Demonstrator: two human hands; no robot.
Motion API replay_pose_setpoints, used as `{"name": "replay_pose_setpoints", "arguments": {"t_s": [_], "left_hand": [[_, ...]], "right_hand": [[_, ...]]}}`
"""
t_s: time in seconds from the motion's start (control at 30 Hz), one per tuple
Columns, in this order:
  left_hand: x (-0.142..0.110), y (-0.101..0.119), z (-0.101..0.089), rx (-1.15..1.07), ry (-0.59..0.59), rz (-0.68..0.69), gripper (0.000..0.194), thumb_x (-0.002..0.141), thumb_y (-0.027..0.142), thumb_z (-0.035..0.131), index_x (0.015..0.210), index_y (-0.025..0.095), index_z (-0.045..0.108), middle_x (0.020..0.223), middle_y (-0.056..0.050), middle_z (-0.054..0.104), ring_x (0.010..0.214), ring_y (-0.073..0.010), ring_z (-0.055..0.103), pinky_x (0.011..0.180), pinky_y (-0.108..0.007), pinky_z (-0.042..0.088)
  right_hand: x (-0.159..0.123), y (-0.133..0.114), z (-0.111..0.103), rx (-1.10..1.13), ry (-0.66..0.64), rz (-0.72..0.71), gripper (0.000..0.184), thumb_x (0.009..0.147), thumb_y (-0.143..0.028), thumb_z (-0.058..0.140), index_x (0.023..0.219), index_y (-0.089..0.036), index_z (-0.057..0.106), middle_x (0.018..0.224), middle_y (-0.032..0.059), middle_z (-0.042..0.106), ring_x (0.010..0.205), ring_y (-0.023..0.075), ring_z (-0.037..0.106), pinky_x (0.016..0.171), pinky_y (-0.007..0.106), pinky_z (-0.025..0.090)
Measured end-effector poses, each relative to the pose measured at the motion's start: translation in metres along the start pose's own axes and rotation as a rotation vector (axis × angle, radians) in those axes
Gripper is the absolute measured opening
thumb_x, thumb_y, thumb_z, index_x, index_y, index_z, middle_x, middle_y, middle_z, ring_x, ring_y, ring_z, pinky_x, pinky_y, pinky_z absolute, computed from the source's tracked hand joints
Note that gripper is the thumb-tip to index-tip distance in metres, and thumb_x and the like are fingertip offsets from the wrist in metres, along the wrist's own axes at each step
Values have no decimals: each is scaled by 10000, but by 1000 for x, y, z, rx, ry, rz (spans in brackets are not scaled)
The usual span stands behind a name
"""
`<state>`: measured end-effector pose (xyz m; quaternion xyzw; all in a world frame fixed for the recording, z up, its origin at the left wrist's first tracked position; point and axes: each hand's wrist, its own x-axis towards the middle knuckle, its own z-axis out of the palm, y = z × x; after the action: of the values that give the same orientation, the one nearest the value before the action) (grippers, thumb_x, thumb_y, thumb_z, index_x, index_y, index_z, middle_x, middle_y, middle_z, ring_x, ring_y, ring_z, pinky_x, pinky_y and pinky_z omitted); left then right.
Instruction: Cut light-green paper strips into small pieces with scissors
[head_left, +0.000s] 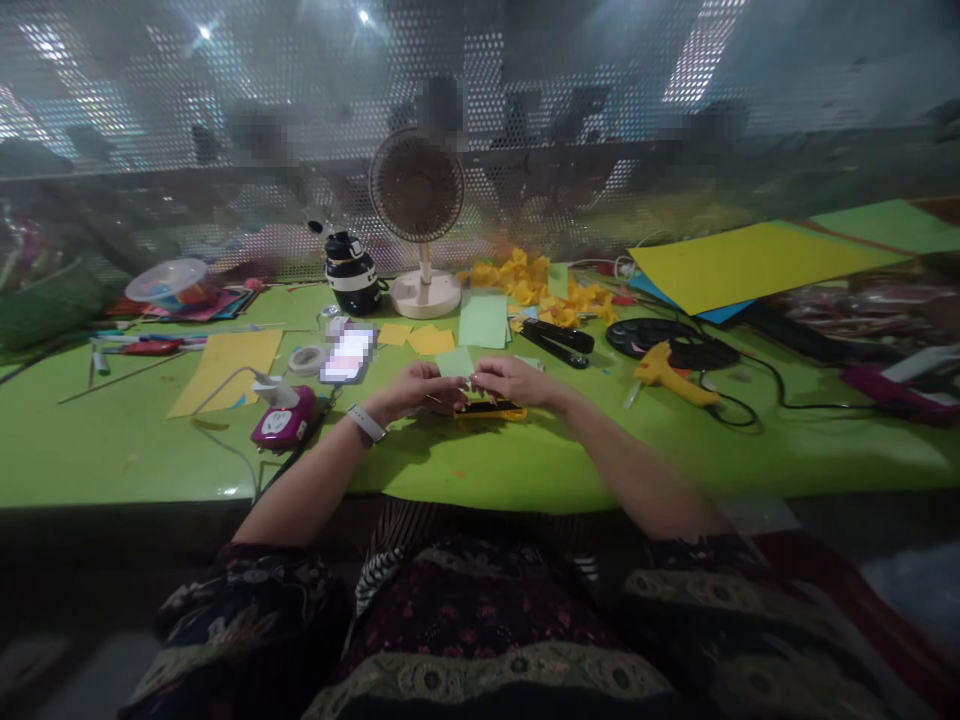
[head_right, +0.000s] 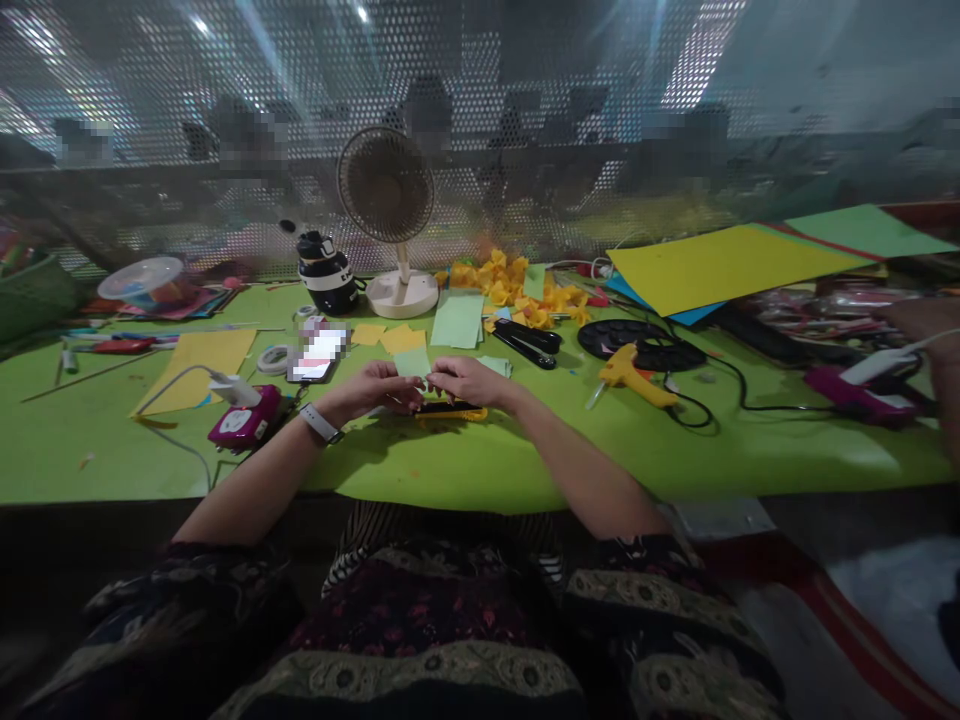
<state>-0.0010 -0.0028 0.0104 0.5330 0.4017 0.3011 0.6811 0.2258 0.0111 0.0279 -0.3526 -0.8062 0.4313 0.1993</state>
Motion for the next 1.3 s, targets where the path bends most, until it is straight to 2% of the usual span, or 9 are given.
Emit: {"name": "replay_pose_setpoints", "arguments": {"t_s": [0.13,0.3,0.43,0.63,0.8,0.9,1.0,1.07,1.3], "left_hand": [[1,-3,0,30,-23,-22,299,740,292,874,939,96,765,887,-144,800,788,-191,765,740,-293,609],[3,-7,0,21,-29,-8,294,716,304,875,896,97,767,863,-160,796,764,-209,766,714,-305,615],[2,-3,-3,23,-5,10,256,719,311,861,807,104,739,825,-149,793,702,-186,752,700,-301,617],[0,4,-11,2,52,69,254,719,333,838,791,111,739,797,-129,788,683,-190,750,688,-306,619],[0,4,-5,-104,69,115,417,740,505,822,798,112,697,803,-127,781,771,-227,769,739,-354,626],[-1,3,0,-29,95,140,390,696,422,895,778,118,666,807,-96,777,729,-171,752,716,-288,611],[0,3,2,35,109,154,347,715,376,894,795,124,670,771,-61,765,673,-129,728,694,-258,605],[1,1,2,49,112,161,341,723,377,888,787,127,666,739,-48,755,638,-120,716,669,-253,604],[4,-2,1,85,108,173,341,745,383,872,758,135,638,716,-43,750,639,-118,722,696,-263,611]], "right_hand": [[0,-3,5,-83,10,-19,208,944,-331,504,785,-199,523,670,-24,533,616,138,503,599,278,369],[0,-3,7,-112,40,-66,216,926,-333,520,756,-200,533,650,-30,523,603,130,478,589,271,355],[-2,-3,-1,9,51,-58,223,919,-359,563,769,-195,564,617,-35,532,567,121,485,561,261,378],[-7,-6,-18,203,205,-55,244,900,-382,608,762,-187,563,694,-13,588,546,93,491,536,248,387],[-6,-8,-10,188,109,-32,209,902,-350,621,783,-179,603,664,-18,594,548,101,513,552,253,409],[-3,-6,-2,192,64,0,197,886,-341,645,781,-175,621,679,-1,628,565,115,546,559,266,435],[-1,-5,4,235,74,47,204,814,-344,731,787,-165,636,734,20,671,585,120,574,550,266,443],[-1,-6,5,268,75,71,213,768,-332,769,795,-160,647,729,12,673,558,109,559,535,262,436],[-5,-11,2,255,77,51,189,754,-304,756,701,-164,641,646,-8,646,538,100,545,539,259,444]]}}
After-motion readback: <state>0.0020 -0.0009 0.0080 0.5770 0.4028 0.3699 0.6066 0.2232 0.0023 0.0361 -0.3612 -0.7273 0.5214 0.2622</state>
